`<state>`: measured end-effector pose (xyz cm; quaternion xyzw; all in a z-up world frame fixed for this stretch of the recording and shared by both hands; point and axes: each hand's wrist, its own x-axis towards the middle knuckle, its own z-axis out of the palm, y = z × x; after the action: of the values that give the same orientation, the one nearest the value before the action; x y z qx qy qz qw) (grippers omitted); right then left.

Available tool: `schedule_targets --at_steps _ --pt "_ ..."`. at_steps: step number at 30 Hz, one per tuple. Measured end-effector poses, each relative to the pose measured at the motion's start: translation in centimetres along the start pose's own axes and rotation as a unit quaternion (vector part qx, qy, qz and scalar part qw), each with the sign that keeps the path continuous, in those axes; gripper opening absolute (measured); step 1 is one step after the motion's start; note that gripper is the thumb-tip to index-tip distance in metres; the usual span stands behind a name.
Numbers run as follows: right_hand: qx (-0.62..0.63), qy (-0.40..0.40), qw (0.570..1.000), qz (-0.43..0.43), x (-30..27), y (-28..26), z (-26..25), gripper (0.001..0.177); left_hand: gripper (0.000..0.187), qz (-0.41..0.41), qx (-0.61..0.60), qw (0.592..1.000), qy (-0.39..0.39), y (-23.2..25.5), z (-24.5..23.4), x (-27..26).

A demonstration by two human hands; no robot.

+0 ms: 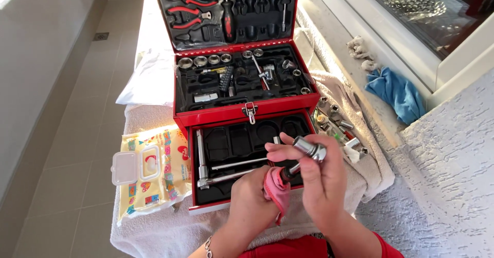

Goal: The person cleans various tools from a red toolbox using a pink cloth. They pick up items such as a ratchet, socket, and screwdriver, wipe them, and place them back into the toolbox. The person also wipes the interior of the toolbox with a white wipe.

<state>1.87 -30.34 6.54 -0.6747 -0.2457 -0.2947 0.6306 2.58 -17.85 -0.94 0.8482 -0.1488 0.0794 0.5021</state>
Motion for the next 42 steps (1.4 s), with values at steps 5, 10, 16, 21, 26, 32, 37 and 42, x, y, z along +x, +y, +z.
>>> schedule_targets --at_steps 5,10,16,21,26,32,37,42 --pt "-0.035 -0.021 0.998 0.041 -0.6 0.2 0.1 0.021 0.04 0.104 0.008 0.994 0.038 2.2 -1.2 0.5" --pt "-0.008 -0.049 0.995 0.087 -1.1 0.8 0.3 0.021 0.027 0.172 -0.012 0.983 0.067 1.0 0.0 0.0" --pt "0.095 -0.018 0.993 0.064 1.2 0.5 -0.7 0.034 0.022 0.09 -0.04 0.995 -0.007 0.4 0.1 -1.0" --pt "0.062 0.004 0.996 0.063 2.0 0.0 -0.9 0.029 0.028 -0.001 -0.068 0.997 -0.034 1.0 -0.7 -0.9" --pt "-0.055 -0.059 0.995 0.064 0.4 -0.4 -0.6 0.034 0.03 0.062 -0.023 0.998 -0.005 1.4 -0.2 -0.6" --pt "0.08 -0.073 0.989 0.103 -0.1 -0.1 -1.6 0.023 0.032 0.114 -0.04 0.992 -0.018 0.5 0.7 -1.3" --pt "0.084 -0.14 0.955 0.246 -1.3 -0.2 -3.5 0.049 0.027 0.065 -0.125 0.987 -0.081 1.5 -0.8 -1.3" --pt "0.116 -0.101 0.965 0.212 -0.6 -0.7 -4.6 0.038 0.02 0.025 -0.174 0.97 -0.167 0.3 -0.6 -2.6"
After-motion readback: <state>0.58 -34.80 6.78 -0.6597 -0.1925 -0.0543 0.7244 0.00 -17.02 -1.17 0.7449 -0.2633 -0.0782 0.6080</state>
